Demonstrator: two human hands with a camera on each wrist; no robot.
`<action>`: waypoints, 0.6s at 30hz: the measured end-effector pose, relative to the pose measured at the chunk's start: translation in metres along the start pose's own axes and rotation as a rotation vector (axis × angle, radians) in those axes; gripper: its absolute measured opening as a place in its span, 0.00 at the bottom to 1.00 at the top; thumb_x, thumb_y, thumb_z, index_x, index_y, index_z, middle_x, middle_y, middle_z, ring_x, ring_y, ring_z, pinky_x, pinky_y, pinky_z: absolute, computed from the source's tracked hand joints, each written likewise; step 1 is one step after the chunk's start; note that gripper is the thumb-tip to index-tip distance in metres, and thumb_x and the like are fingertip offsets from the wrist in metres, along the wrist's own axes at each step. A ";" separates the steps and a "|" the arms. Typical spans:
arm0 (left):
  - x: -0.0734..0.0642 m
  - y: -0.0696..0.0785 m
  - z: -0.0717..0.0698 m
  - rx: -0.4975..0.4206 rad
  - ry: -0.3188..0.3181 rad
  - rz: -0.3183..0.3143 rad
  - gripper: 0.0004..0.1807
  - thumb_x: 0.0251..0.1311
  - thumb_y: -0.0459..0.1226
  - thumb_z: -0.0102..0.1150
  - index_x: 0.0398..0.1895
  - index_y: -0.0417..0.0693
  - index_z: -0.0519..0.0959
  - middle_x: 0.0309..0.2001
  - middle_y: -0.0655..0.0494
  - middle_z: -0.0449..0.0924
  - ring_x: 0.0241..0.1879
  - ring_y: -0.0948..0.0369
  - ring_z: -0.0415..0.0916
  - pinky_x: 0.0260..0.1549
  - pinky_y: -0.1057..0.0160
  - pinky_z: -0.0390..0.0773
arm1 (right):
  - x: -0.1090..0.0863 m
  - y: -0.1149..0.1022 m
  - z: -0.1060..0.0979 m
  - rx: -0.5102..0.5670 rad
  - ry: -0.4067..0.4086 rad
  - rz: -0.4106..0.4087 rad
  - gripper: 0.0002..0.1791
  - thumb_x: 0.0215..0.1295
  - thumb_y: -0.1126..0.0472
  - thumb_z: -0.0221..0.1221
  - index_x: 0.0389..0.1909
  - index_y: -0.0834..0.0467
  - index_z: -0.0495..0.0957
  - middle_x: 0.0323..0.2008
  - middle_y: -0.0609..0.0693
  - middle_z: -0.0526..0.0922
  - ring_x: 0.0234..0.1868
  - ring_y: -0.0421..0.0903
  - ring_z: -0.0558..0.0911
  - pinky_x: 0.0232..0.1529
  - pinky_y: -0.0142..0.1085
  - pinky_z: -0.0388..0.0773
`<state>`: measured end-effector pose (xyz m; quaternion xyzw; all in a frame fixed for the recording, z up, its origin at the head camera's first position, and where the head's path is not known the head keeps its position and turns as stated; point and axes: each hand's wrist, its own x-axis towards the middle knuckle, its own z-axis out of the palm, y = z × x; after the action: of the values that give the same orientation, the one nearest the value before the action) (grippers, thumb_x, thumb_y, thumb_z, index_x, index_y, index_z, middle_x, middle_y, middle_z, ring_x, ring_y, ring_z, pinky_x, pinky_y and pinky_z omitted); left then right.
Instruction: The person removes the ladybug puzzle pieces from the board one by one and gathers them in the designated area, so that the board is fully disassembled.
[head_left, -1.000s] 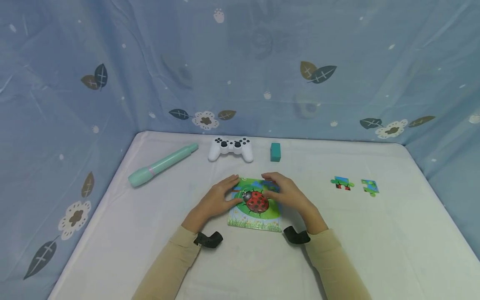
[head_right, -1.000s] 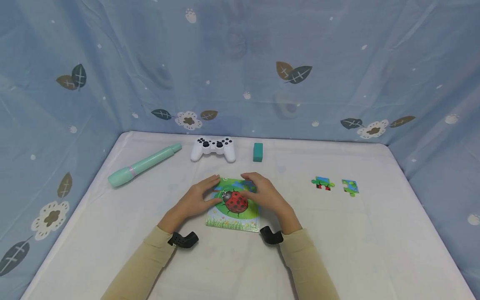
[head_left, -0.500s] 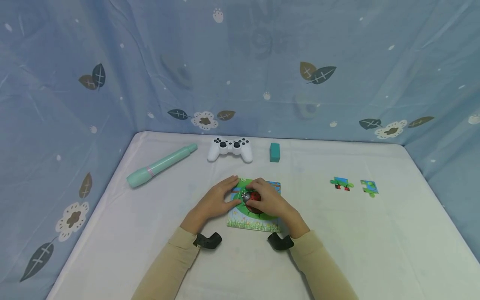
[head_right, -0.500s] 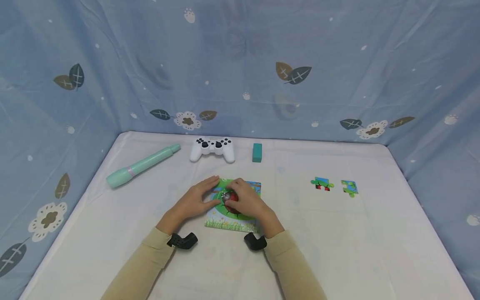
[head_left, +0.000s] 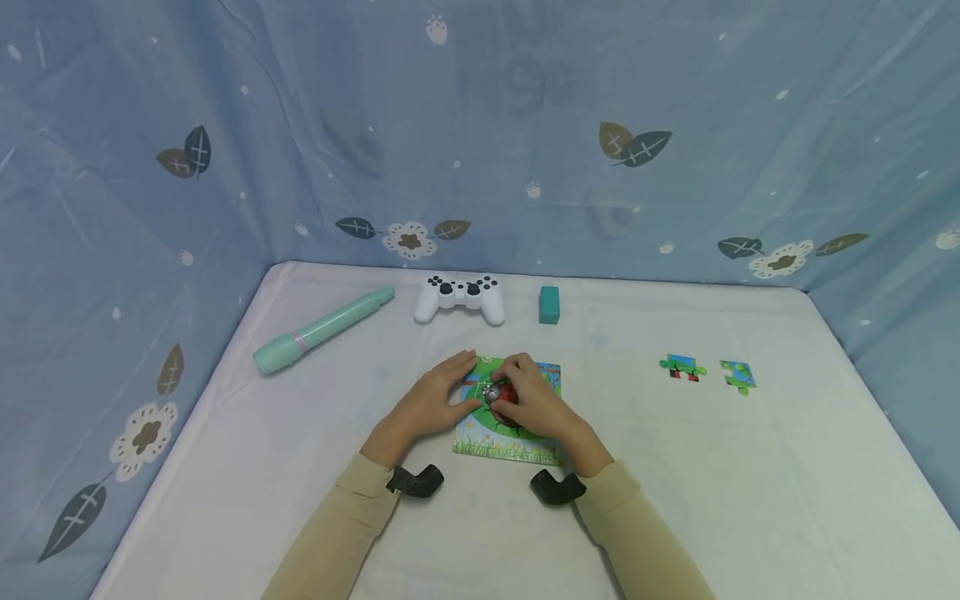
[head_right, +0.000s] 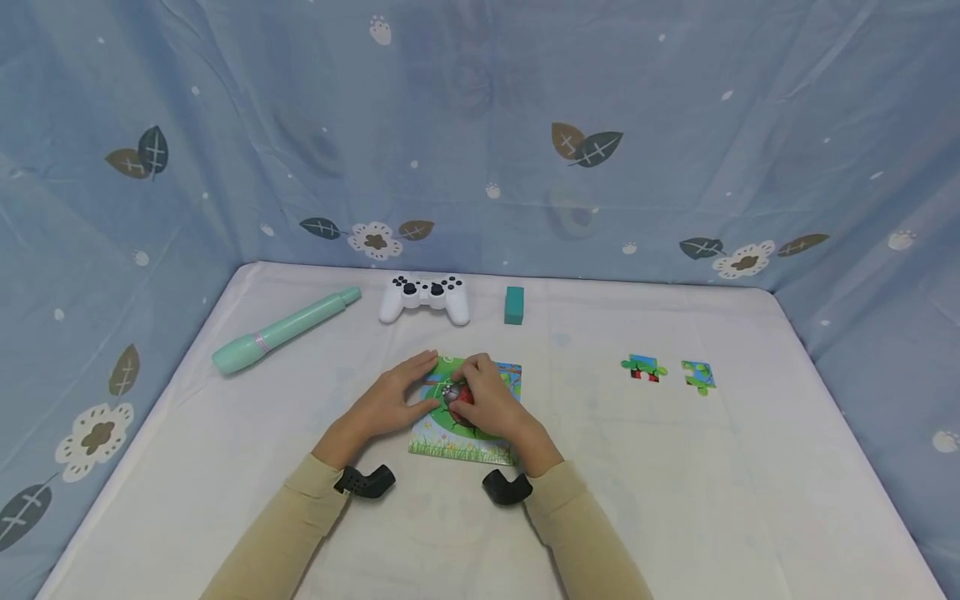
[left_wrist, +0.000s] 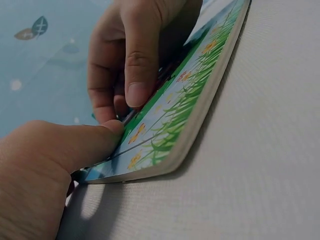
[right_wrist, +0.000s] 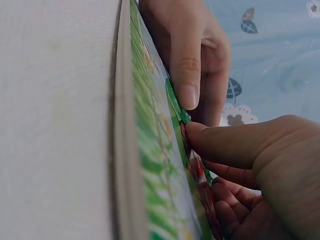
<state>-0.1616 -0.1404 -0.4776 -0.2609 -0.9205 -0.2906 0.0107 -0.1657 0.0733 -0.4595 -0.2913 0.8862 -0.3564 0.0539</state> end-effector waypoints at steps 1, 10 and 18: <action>0.000 0.000 0.000 0.002 0.001 -0.001 0.38 0.59 0.49 0.61 0.68 0.38 0.63 0.70 0.47 0.61 0.70 0.52 0.57 0.69 0.55 0.60 | 0.000 0.000 0.000 0.008 0.001 0.005 0.17 0.59 0.62 0.64 0.48 0.63 0.74 0.53 0.60 0.66 0.52 0.53 0.70 0.55 0.47 0.75; -0.002 0.000 0.001 -0.005 0.014 -0.029 0.40 0.59 0.49 0.61 0.70 0.41 0.61 0.70 0.45 0.61 0.70 0.50 0.58 0.69 0.52 0.62 | 0.001 0.003 0.002 0.050 0.006 0.024 0.16 0.59 0.63 0.64 0.47 0.63 0.73 0.54 0.60 0.62 0.53 0.54 0.70 0.57 0.47 0.74; -0.002 0.000 0.002 -0.004 0.019 -0.013 0.39 0.58 0.48 0.62 0.69 0.40 0.62 0.69 0.45 0.61 0.69 0.49 0.59 0.68 0.51 0.62 | 0.003 0.005 0.003 0.045 0.059 -0.011 0.28 0.60 0.63 0.63 0.58 0.66 0.65 0.56 0.61 0.65 0.54 0.54 0.70 0.58 0.49 0.72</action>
<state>-0.1600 -0.1401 -0.4800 -0.2524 -0.9214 -0.2949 0.0170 -0.1693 0.0725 -0.4645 -0.2839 0.8775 -0.3852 0.0323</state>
